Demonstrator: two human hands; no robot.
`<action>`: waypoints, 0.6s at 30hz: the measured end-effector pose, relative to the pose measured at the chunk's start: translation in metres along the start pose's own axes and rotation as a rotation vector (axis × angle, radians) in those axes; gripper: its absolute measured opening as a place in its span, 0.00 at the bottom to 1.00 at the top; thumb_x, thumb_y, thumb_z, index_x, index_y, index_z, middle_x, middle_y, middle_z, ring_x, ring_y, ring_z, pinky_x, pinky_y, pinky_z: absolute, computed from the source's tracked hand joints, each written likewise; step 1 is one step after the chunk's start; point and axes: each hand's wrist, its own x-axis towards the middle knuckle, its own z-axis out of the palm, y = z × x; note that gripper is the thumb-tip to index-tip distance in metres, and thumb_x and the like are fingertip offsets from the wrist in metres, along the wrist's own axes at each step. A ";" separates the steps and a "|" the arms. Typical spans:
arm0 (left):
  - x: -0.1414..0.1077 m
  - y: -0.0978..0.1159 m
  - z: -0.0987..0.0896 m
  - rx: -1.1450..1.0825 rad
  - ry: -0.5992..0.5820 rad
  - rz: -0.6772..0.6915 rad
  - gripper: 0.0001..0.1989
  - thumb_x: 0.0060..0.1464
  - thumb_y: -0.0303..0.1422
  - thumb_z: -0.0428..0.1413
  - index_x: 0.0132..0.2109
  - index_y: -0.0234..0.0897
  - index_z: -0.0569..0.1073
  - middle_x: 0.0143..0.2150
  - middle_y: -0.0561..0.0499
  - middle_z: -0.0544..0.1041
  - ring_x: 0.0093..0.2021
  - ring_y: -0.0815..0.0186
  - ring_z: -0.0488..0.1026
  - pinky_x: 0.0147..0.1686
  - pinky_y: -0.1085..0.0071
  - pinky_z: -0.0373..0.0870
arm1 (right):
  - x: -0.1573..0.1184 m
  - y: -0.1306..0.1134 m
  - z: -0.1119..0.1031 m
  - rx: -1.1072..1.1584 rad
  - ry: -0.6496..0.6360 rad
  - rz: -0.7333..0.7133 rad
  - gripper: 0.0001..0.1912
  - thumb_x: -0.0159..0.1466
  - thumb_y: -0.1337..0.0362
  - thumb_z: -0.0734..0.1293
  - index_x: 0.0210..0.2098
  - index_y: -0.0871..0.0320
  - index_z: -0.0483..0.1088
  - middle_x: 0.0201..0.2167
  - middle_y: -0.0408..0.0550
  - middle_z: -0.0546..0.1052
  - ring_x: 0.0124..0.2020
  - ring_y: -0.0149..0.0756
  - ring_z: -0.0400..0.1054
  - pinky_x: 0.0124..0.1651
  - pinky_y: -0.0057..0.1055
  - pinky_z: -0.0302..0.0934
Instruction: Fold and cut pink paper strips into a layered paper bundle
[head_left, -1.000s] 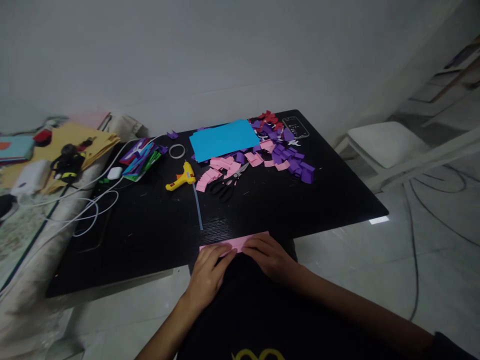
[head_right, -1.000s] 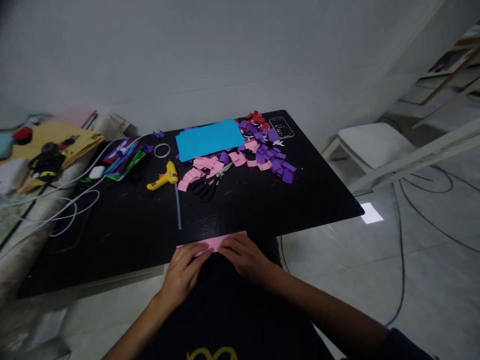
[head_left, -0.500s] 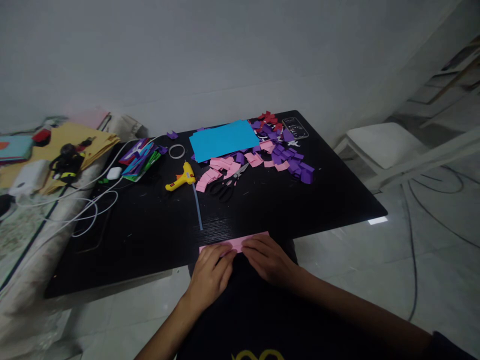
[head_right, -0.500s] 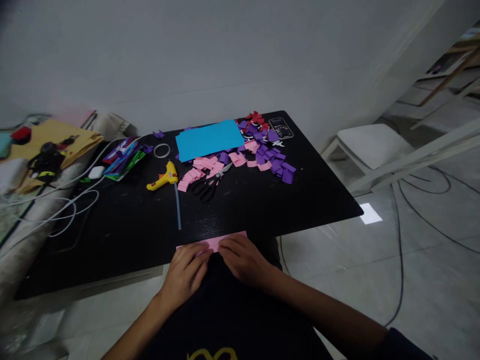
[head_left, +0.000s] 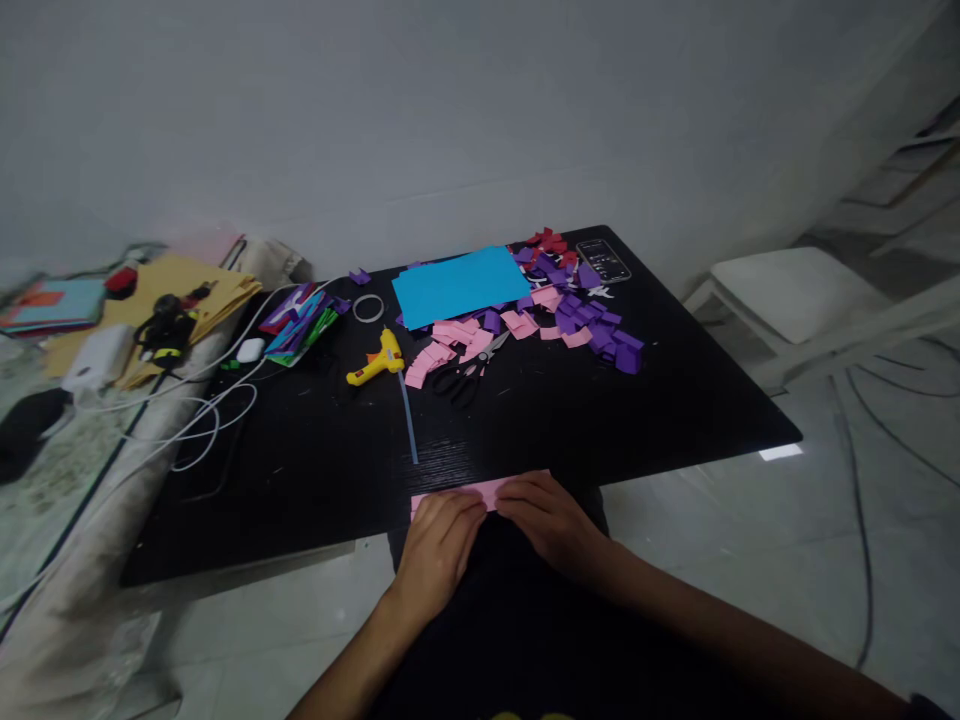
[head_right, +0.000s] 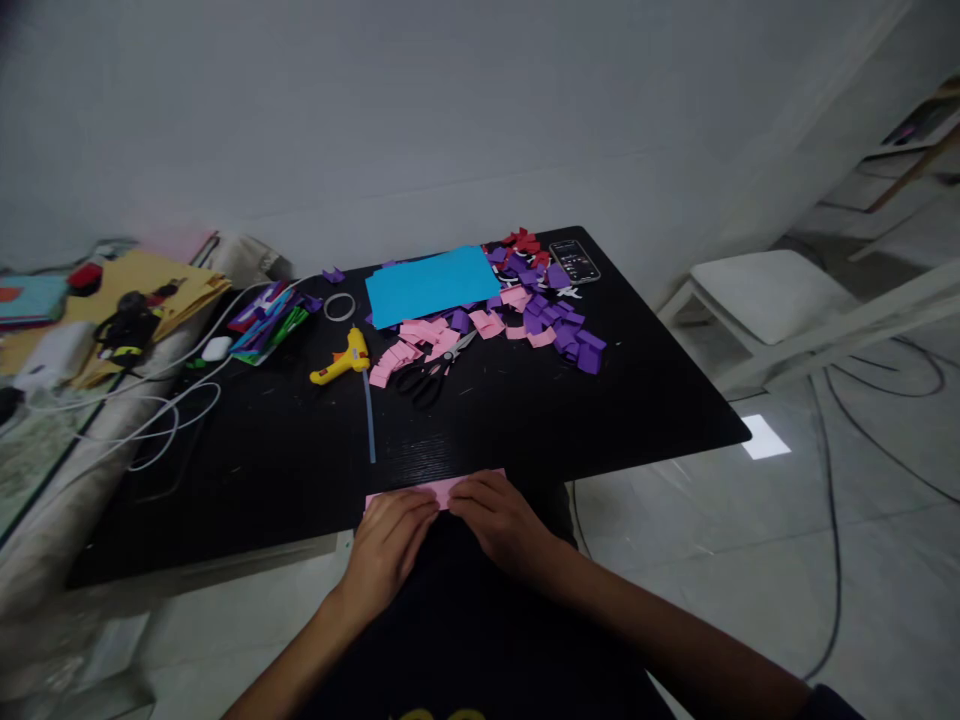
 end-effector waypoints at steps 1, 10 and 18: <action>0.000 0.000 0.000 0.002 -0.002 0.005 0.11 0.67 0.23 0.55 0.53 0.35 0.76 0.46 0.45 0.82 0.47 0.59 0.79 0.48 0.60 0.74 | 0.000 0.000 0.000 0.005 0.003 0.002 0.12 0.72 0.76 0.61 0.45 0.60 0.74 0.42 0.51 0.80 0.45 0.39 0.73 0.50 0.40 0.70; -0.002 -0.002 0.002 -0.001 0.000 0.011 0.11 0.66 0.22 0.55 0.52 0.35 0.75 0.46 0.45 0.83 0.48 0.59 0.79 0.50 0.59 0.73 | 0.001 0.000 0.000 -0.006 0.018 -0.004 0.12 0.71 0.77 0.61 0.45 0.60 0.74 0.42 0.51 0.80 0.44 0.40 0.73 0.49 0.40 0.70; -0.001 -0.001 0.002 0.010 0.035 0.035 0.11 0.65 0.21 0.56 0.52 0.35 0.76 0.45 0.45 0.84 0.47 0.59 0.80 0.49 0.60 0.73 | -0.001 0.001 0.001 0.000 0.006 -0.001 0.13 0.71 0.77 0.61 0.46 0.59 0.75 0.42 0.51 0.80 0.44 0.40 0.73 0.50 0.41 0.71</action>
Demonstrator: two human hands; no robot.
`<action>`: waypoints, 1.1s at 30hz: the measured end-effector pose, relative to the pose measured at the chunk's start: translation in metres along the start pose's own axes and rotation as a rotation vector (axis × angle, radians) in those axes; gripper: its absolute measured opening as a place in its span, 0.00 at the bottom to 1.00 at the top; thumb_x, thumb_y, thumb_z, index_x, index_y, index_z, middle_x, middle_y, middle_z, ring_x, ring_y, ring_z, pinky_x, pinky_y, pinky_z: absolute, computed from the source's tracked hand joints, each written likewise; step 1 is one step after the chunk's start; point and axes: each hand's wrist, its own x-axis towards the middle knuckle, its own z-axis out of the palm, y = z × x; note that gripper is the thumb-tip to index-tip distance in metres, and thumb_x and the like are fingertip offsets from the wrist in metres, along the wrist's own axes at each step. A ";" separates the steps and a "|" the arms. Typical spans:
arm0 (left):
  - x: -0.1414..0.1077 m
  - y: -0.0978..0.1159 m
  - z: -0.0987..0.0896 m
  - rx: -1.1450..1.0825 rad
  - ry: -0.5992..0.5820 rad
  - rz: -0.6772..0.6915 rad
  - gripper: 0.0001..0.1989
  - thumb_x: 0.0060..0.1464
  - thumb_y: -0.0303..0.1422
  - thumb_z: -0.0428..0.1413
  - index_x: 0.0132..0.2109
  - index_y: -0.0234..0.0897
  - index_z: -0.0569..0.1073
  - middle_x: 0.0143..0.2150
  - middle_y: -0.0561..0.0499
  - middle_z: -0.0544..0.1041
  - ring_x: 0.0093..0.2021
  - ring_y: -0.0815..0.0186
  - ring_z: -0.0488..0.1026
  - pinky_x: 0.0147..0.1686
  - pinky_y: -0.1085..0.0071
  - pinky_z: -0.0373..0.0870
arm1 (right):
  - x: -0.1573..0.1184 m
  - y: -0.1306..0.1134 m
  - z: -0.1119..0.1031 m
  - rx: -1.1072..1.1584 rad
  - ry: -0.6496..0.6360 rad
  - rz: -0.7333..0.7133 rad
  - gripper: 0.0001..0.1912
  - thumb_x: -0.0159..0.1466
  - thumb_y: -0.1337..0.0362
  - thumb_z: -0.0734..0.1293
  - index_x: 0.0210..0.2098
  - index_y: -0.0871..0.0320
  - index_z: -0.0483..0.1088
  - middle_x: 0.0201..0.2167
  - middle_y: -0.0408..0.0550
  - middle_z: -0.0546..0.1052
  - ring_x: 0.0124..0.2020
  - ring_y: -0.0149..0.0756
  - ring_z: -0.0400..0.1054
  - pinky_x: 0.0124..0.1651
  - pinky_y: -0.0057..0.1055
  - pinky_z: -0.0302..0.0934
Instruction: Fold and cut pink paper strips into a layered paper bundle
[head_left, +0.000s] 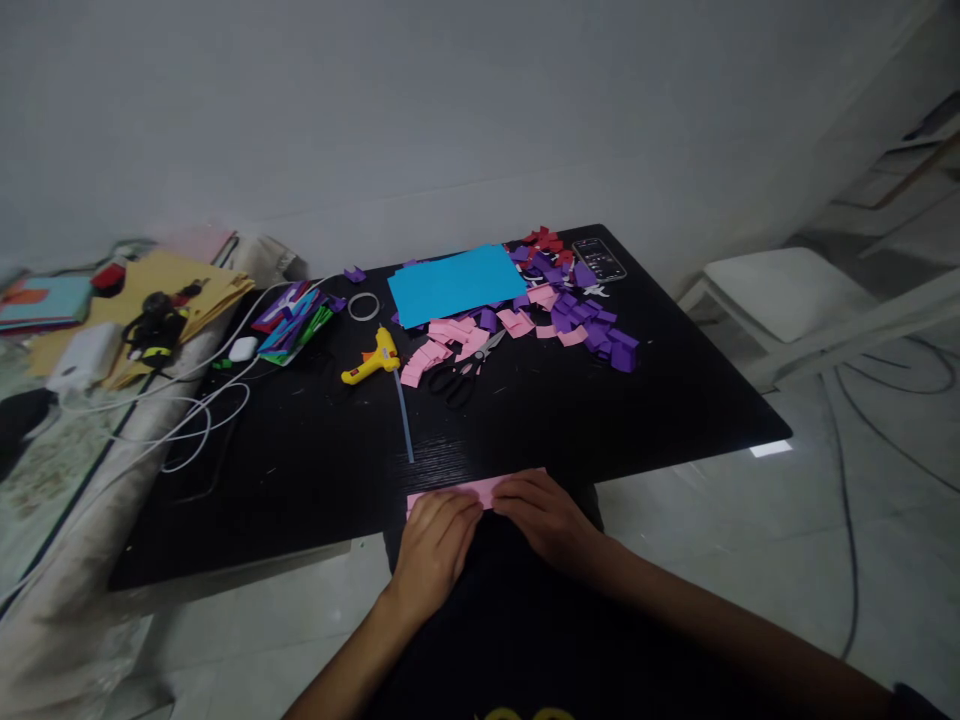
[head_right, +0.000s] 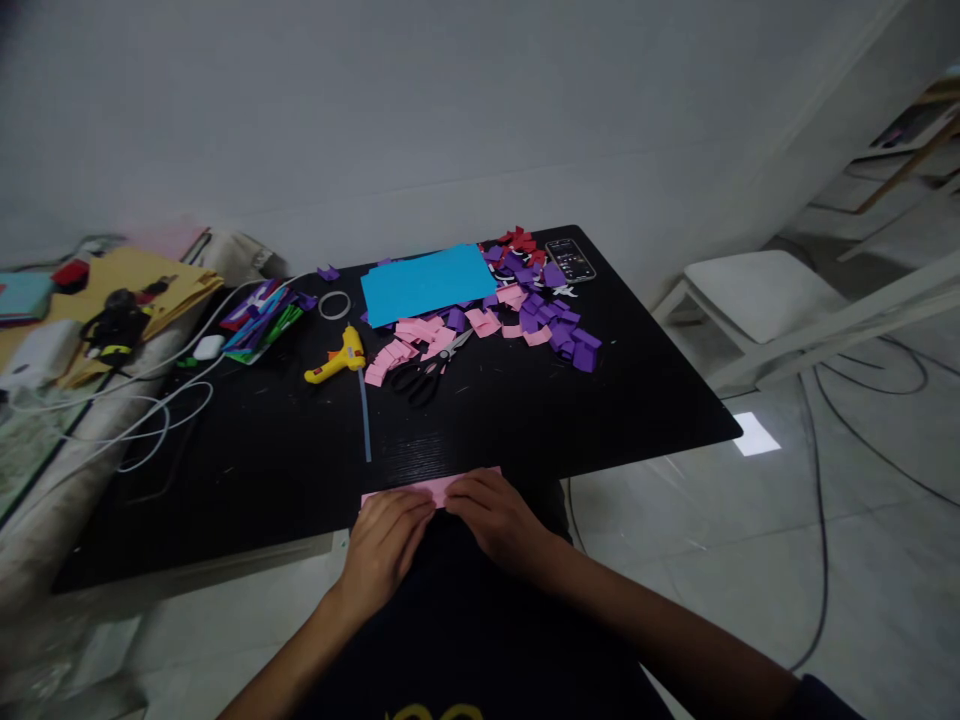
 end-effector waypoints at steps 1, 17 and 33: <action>0.000 0.000 0.000 0.004 -0.005 0.001 0.11 0.65 0.21 0.56 0.52 0.35 0.76 0.46 0.45 0.84 0.47 0.58 0.80 0.49 0.60 0.73 | 0.000 0.000 0.000 -0.002 0.000 0.000 0.13 0.71 0.77 0.61 0.46 0.59 0.75 0.42 0.51 0.80 0.45 0.40 0.73 0.50 0.41 0.71; 0.001 0.000 -0.001 0.024 -0.043 -0.024 0.11 0.66 0.24 0.55 0.52 0.38 0.77 0.45 0.46 0.83 0.46 0.58 0.80 0.48 0.59 0.73 | 0.000 0.000 0.000 -0.020 -0.014 0.006 0.13 0.72 0.76 0.61 0.45 0.59 0.75 0.42 0.51 0.79 0.44 0.39 0.73 0.49 0.39 0.69; 0.002 0.000 0.002 0.039 -0.024 0.033 0.12 0.67 0.22 0.54 0.54 0.35 0.76 0.49 0.46 0.84 0.49 0.58 0.79 0.51 0.59 0.72 | -0.008 0.016 -0.017 -0.013 -0.041 -0.032 0.08 0.71 0.75 0.65 0.45 0.60 0.75 0.42 0.50 0.79 0.45 0.38 0.71 0.49 0.36 0.69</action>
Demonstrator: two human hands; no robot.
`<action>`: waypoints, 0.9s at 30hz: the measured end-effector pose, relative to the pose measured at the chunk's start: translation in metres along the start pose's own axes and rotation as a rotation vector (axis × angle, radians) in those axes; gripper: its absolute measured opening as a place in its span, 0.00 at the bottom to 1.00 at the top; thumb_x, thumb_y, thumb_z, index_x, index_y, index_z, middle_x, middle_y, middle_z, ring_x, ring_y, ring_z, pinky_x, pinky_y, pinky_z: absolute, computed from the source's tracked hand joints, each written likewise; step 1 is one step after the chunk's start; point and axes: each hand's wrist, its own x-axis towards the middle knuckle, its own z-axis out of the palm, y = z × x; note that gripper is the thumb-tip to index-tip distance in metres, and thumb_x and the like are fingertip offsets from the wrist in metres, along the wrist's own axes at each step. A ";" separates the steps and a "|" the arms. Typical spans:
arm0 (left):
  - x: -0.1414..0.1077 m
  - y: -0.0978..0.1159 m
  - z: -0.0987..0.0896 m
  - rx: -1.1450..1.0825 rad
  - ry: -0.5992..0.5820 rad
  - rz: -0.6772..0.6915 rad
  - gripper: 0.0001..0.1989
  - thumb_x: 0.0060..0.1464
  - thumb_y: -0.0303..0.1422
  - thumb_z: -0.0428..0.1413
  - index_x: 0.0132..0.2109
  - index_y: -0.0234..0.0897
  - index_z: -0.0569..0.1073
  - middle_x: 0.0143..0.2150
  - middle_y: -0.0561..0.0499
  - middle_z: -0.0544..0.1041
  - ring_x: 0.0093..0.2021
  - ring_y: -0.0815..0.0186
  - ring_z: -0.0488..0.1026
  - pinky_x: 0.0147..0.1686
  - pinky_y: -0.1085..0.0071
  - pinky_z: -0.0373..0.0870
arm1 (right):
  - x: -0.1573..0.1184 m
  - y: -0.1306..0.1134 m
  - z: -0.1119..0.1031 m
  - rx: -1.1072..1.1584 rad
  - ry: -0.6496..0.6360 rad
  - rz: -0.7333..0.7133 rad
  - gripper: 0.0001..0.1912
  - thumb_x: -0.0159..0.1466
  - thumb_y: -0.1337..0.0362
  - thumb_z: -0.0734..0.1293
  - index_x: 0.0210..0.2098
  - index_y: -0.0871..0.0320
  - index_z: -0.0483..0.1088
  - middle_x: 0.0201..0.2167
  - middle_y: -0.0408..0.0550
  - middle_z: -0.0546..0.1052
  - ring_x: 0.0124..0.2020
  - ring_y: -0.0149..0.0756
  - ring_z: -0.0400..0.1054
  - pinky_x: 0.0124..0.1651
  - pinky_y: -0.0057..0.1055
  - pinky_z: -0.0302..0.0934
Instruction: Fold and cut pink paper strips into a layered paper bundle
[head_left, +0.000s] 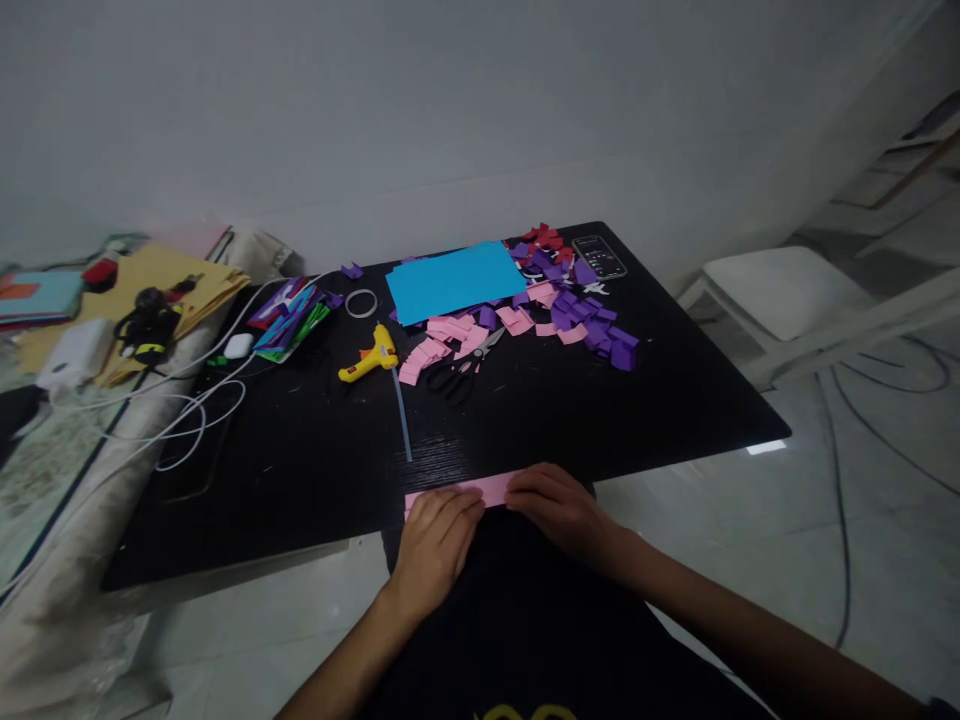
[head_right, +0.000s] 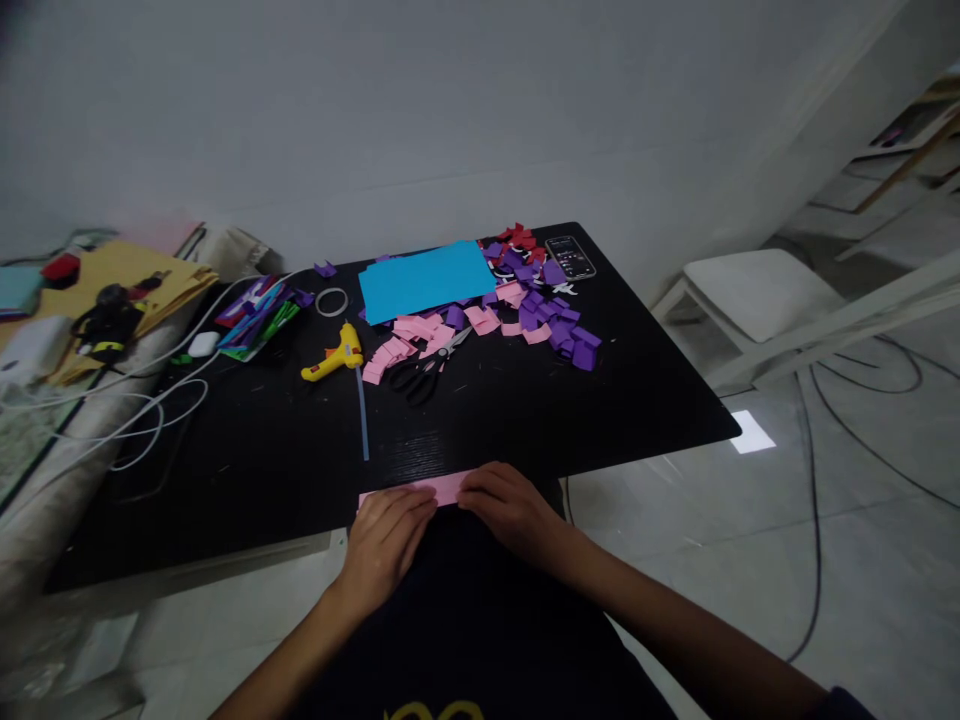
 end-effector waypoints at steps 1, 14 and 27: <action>0.000 0.000 0.000 0.001 -0.001 -0.001 0.12 0.67 0.22 0.54 0.54 0.35 0.76 0.49 0.46 0.84 0.49 0.58 0.79 0.51 0.60 0.72 | -0.001 0.001 -0.001 -0.001 0.001 0.002 0.08 0.71 0.75 0.66 0.45 0.60 0.75 0.42 0.50 0.79 0.45 0.38 0.71 0.48 0.36 0.69; -0.005 -0.001 0.002 0.010 -0.038 -0.036 0.11 0.67 0.23 0.55 0.53 0.34 0.77 0.50 0.47 0.84 0.49 0.59 0.77 0.52 0.60 0.69 | -0.003 0.003 -0.002 -0.026 -0.014 -0.004 0.09 0.71 0.75 0.66 0.46 0.59 0.75 0.43 0.50 0.79 0.45 0.38 0.71 0.48 0.37 0.70; -0.002 0.001 0.000 0.008 -0.044 -0.039 0.11 0.68 0.24 0.54 0.53 0.35 0.77 0.49 0.47 0.84 0.49 0.58 0.76 0.52 0.60 0.68 | -0.007 0.009 -0.016 -0.052 -0.010 0.022 0.06 0.70 0.73 0.68 0.44 0.58 0.75 0.41 0.49 0.79 0.42 0.38 0.71 0.45 0.37 0.70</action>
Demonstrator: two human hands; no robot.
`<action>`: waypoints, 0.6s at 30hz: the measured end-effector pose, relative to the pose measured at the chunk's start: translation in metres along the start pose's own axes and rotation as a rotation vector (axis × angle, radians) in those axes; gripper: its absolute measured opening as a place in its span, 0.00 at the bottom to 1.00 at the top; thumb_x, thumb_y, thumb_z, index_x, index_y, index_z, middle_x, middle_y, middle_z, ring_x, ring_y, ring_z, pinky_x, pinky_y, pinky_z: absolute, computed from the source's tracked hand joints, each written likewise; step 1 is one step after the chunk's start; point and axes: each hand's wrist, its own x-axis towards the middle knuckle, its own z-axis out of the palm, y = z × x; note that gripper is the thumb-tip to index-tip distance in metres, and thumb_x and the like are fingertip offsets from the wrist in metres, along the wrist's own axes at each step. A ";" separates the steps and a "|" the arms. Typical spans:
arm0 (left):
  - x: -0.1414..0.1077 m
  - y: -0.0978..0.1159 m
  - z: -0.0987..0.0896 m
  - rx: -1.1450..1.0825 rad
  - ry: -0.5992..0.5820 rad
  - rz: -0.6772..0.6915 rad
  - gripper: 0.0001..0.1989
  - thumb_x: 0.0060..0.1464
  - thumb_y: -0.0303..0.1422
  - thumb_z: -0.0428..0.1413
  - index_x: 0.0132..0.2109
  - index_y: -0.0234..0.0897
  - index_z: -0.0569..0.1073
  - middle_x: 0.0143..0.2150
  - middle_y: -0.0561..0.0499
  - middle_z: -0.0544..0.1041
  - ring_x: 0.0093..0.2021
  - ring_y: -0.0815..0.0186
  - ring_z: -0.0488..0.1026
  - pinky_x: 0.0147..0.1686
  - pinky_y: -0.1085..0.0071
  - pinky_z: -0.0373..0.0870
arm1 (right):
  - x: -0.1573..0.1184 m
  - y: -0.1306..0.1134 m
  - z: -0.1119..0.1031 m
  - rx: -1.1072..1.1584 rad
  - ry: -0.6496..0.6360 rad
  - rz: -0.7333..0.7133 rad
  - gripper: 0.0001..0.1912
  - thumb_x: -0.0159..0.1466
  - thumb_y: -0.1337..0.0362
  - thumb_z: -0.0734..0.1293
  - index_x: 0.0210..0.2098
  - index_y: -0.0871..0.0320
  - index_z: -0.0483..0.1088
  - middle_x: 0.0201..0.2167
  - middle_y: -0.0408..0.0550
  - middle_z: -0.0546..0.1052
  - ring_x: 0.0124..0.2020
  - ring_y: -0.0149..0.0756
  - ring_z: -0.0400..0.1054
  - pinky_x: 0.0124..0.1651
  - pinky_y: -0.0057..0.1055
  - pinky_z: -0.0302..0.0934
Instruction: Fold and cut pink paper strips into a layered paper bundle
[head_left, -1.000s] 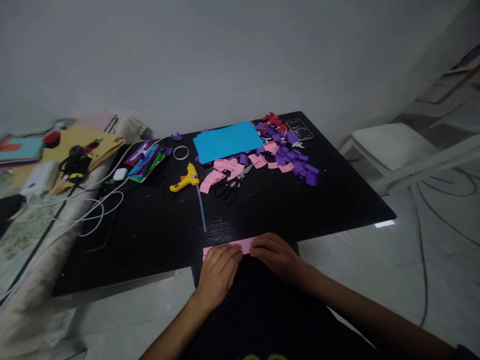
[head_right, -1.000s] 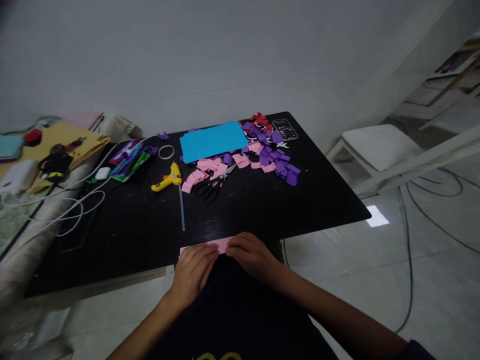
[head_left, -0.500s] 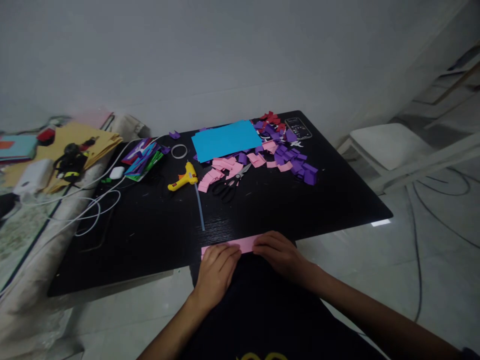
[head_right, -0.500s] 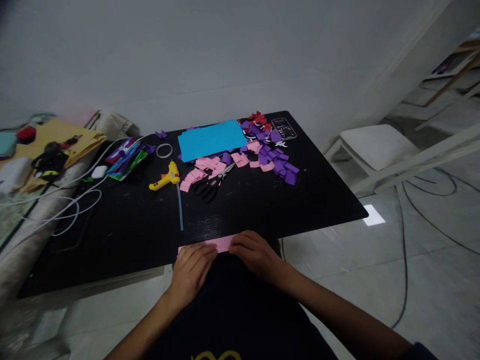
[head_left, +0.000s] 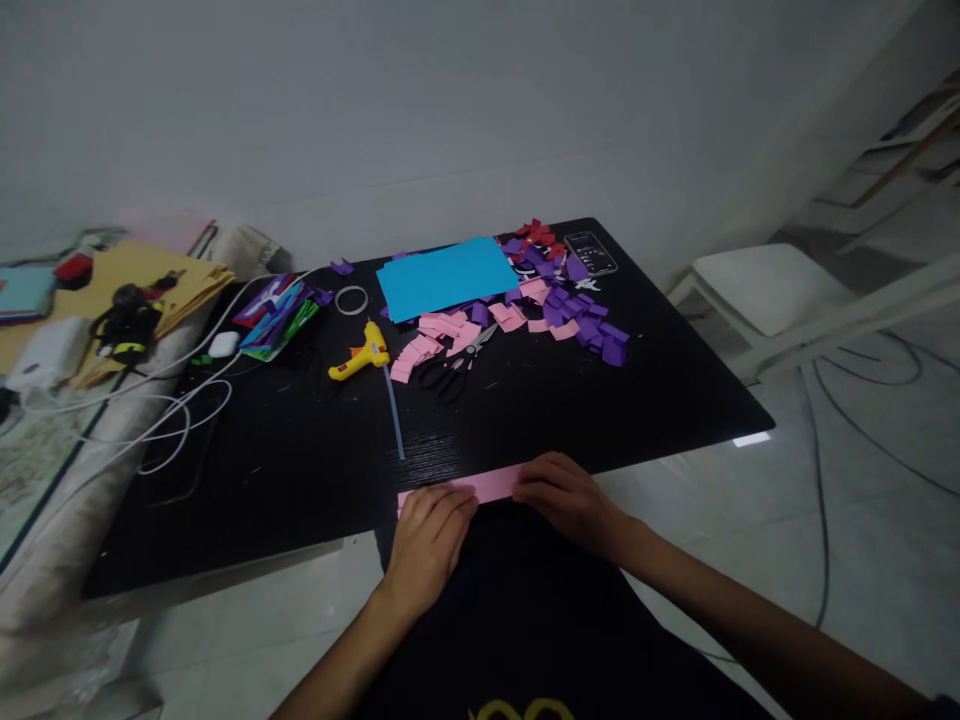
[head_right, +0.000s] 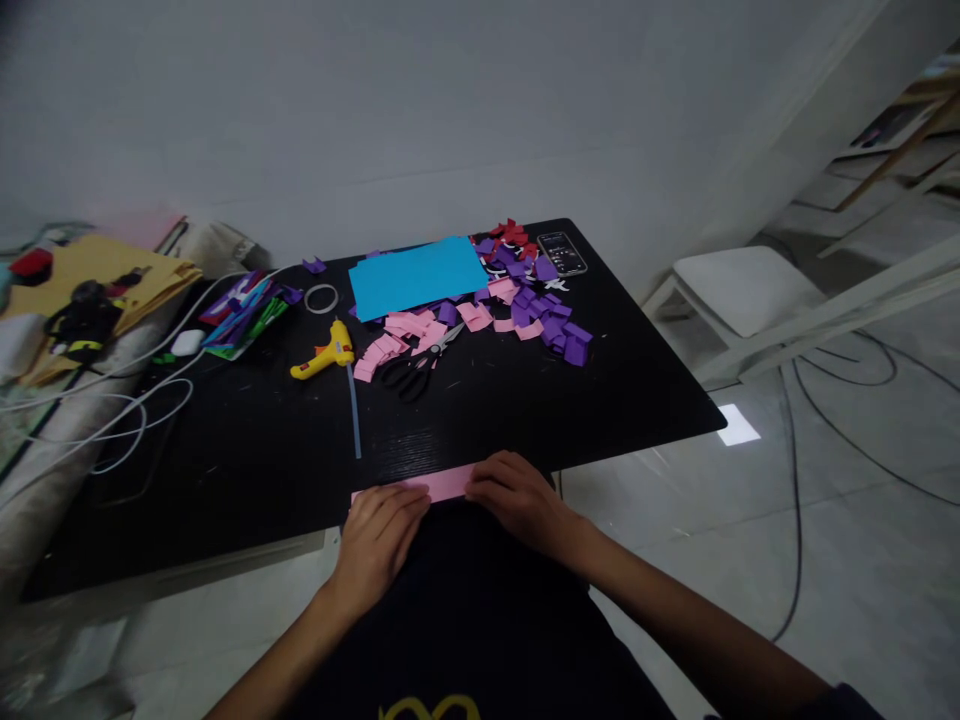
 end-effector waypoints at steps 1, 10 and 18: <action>0.000 0.000 0.000 0.000 0.003 -0.002 0.11 0.68 0.24 0.54 0.53 0.35 0.77 0.49 0.47 0.84 0.49 0.58 0.76 0.52 0.59 0.68 | 0.000 0.000 0.000 -0.006 -0.001 -0.004 0.06 0.70 0.73 0.68 0.44 0.58 0.75 0.41 0.49 0.79 0.42 0.38 0.71 0.45 0.37 0.70; -0.001 0.000 0.000 -0.002 0.002 -0.001 0.11 0.68 0.23 0.54 0.54 0.35 0.76 0.50 0.47 0.84 0.49 0.57 0.77 0.52 0.59 0.68 | -0.001 0.000 0.000 -0.127 -0.038 -0.029 0.12 0.70 0.74 0.67 0.51 0.58 0.76 0.41 0.51 0.78 0.42 0.38 0.70 0.44 0.36 0.69; -0.001 0.000 0.000 -0.001 0.002 -0.006 0.11 0.67 0.23 0.55 0.54 0.34 0.77 0.49 0.47 0.84 0.49 0.58 0.76 0.52 0.59 0.67 | -0.006 0.000 -0.003 -0.161 0.003 0.020 0.09 0.70 0.71 0.69 0.47 0.56 0.77 0.41 0.50 0.78 0.42 0.38 0.70 0.45 0.37 0.68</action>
